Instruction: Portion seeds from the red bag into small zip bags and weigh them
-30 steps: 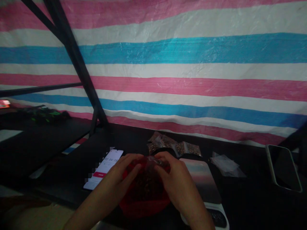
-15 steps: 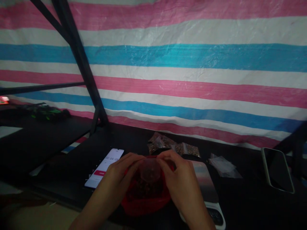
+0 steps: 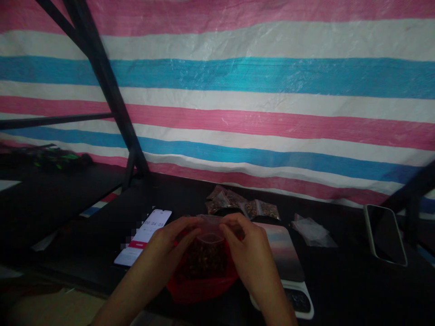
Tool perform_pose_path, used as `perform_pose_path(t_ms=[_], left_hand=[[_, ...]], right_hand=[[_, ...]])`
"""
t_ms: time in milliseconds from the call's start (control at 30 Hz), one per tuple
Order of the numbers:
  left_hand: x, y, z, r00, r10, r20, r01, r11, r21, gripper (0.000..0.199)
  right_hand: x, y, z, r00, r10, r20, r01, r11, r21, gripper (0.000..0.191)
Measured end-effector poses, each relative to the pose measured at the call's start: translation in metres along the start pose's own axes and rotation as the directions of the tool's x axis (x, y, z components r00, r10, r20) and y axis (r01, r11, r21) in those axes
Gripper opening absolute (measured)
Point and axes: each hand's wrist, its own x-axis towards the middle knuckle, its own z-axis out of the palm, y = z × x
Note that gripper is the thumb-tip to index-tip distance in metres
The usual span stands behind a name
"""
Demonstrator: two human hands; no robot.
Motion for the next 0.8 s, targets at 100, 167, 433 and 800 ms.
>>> perform_pose_path(t_ms=[100,167,433,800], left_hand=[[0.001,0.005,0.0,1.0,-0.019,0.001,0.019,1.0,0.019,0.024],[0.0,0.009,-0.001,1.0,-0.027,-0.01,0.027,1.0,0.016,0.023],[-0.006,-0.002,-0.013,0.989,-0.075,-0.128,0.083,0.994,0.066,0.038],[-0.003,-0.021,-0.026,0.977,-0.027,-0.212,0.069,0.978,0.196,0.044]], right_hand=[[0.0,-0.002,0.002,0.997,0.0,0.077,-0.005,0.998,0.059,0.013],[-0.001,-0.005,0.005,0.995,0.003,0.104,-0.012,0.996,0.09,0.014],[0.016,0.011,-0.046,0.977,0.066,-0.204,-0.035,0.988,0.152,0.033],[0.022,0.106,-0.154,0.551,0.041,-0.833,-0.608,0.704,-0.367,0.077]])
